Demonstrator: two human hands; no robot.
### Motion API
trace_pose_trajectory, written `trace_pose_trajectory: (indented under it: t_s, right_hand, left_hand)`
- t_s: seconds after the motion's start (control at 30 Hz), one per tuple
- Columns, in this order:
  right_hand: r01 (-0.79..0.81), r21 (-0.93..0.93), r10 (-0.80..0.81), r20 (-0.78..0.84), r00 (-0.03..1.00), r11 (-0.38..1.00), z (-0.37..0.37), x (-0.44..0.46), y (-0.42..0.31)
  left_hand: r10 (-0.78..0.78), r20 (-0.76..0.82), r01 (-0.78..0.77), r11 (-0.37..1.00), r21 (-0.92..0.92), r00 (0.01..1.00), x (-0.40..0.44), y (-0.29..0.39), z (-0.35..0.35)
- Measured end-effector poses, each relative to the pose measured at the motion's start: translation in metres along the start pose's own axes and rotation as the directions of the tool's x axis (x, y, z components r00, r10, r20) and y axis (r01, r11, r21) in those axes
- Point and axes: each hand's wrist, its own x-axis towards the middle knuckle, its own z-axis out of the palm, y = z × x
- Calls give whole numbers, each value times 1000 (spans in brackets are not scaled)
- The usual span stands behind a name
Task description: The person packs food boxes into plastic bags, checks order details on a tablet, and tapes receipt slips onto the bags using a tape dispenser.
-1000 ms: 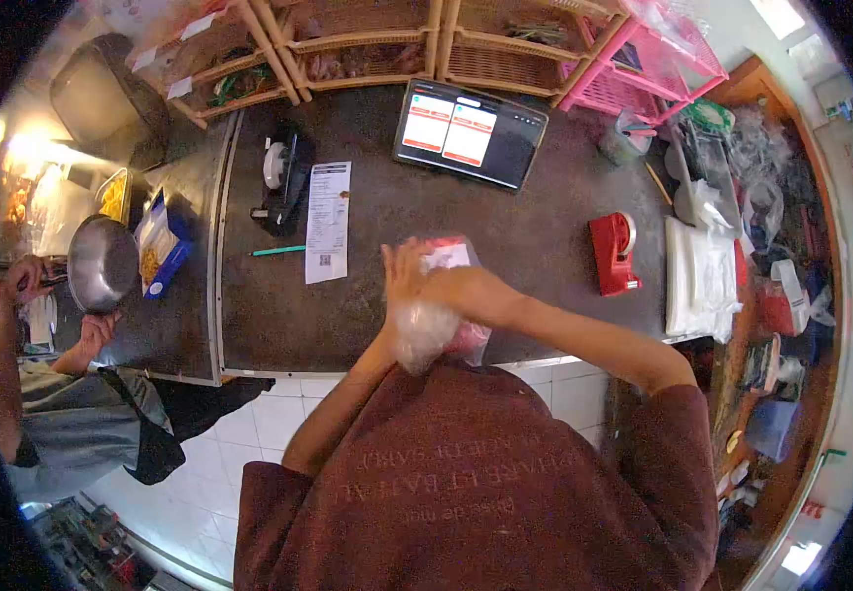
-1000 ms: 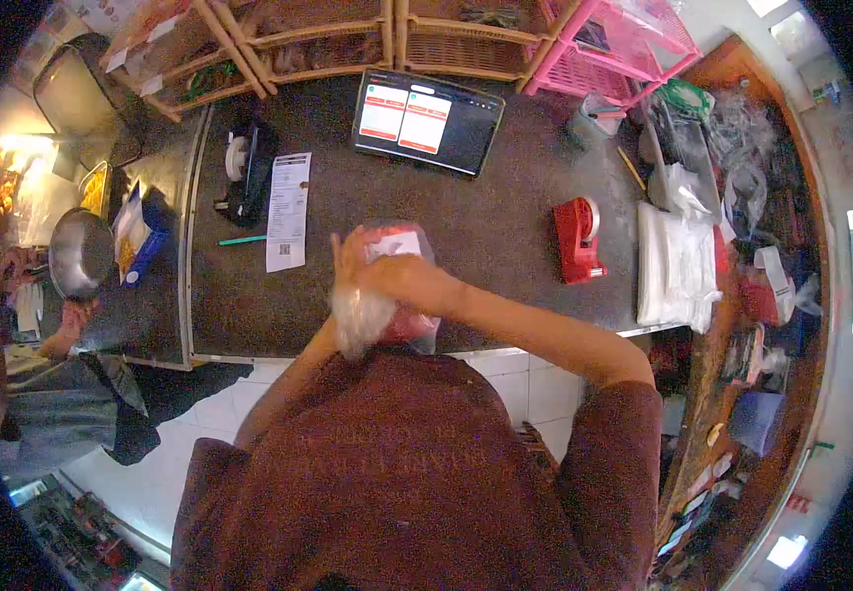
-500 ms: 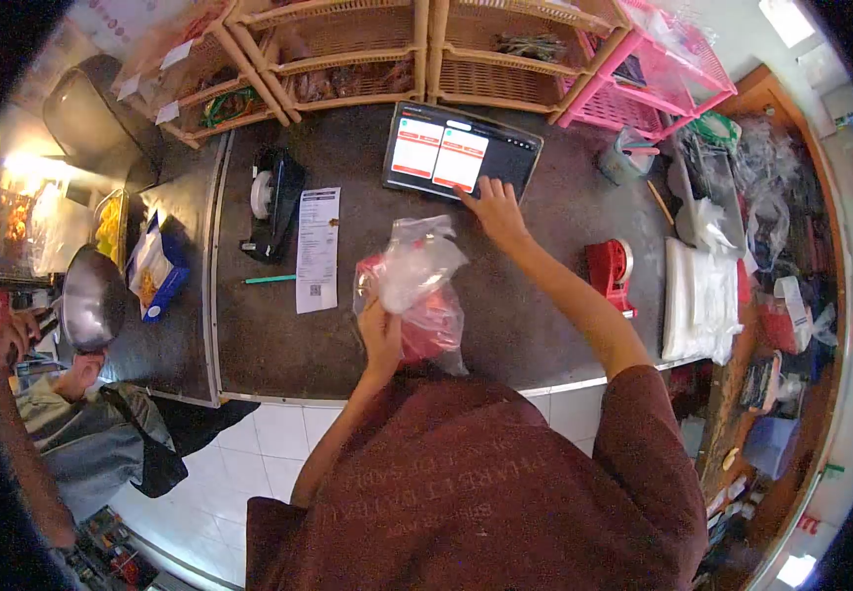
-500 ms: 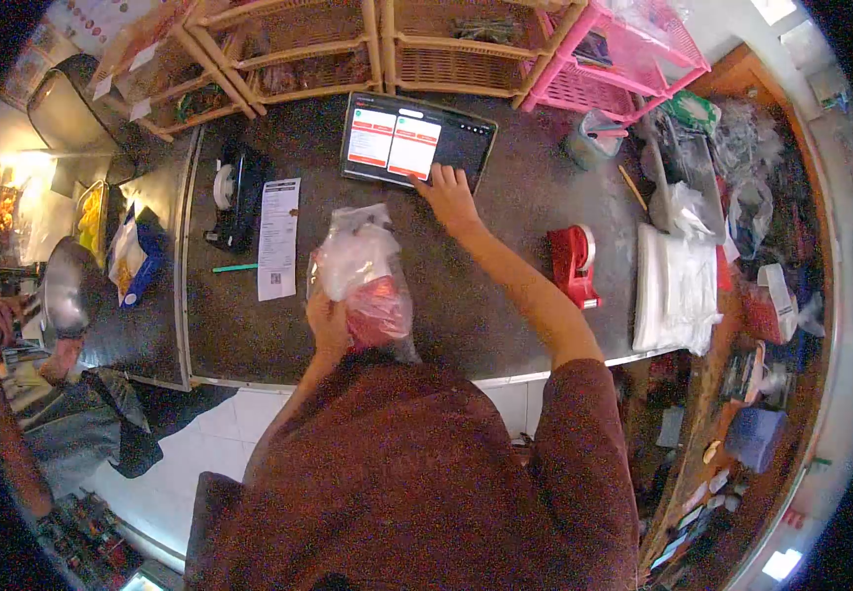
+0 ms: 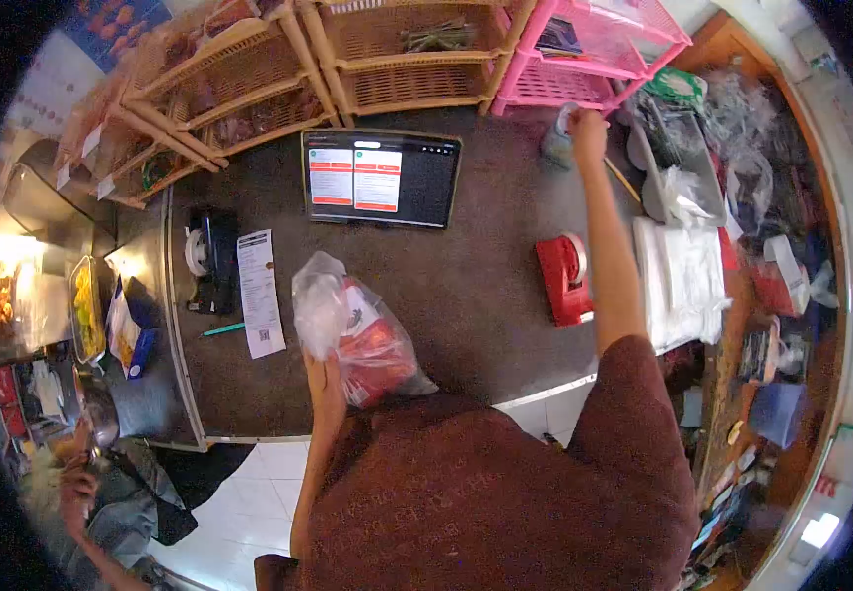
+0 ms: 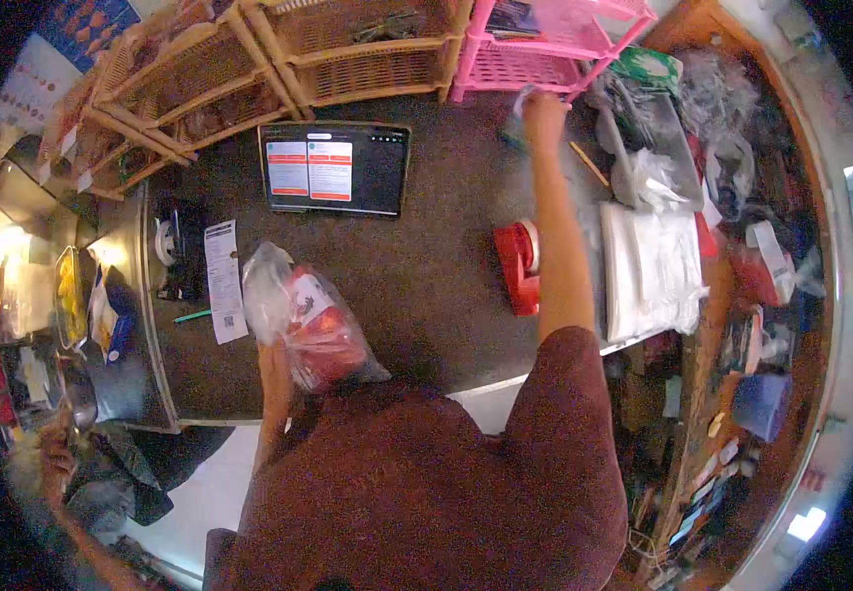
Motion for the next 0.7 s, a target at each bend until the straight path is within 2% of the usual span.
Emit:
trace_pose_trajectory:
  t_s: [0.03, 0.1, 0.13, 0.23, 0.27, 0.4, 0.5, 0.53, 0.63, 0.7]
  right_hand:
    - [3, 60, -12, 154, 988, 998, 5, 10, 18]
    - [198, 54, -202, 69, 977, 979, 13, 13, 31]
    - [120, 95, -140, 248, 958, 988, 21, 28, 39]
    - [169, -16, -156, 297, 942, 986, 29, 35, 33]
    - [273, 111, -289, 180, 940, 956, 21, 30, 29]
    - [212, 323, -240, 47, 970, 922, 16, 27, 23]
    - [-51, 405, -16, 161, 987, 913, -7, 21, 13]
    - [138, 327, -139, -20, 990, 935, -4, 21, 18]
    - [117, 450, -64, -131, 989, 885, -9, 19, 22]
    - [98, 434, 5, -231, 973, 895, -13, 18, 19]
  left_hand:
    - [61, 11, -61, 997, 49, 998, -2, 11, 0]
    - [162, 47, -167, 979, 114, 986, -4, 27, 0]
    - [200, 74, -209, 969, 131, 977, -5, 32, -2]
    - [259, 177, -296, 926, 234, 950, -6, 46, -2]
    - [240, 195, -287, 921, 264, 951, -7, 48, -3]
    - [233, 255, -309, 894, 323, 939, -7, 54, -6]
    - [237, 331, -347, 878, 329, 913, -4, 51, -14]
    - [232, 362, -357, 874, 329, 903, -4, 49, -17]
    - [369, 353, -485, 807, 338, 860, -4, 46, -19]
    - [320, 399, -465, 813, 349, 859, -4, 46, -23]
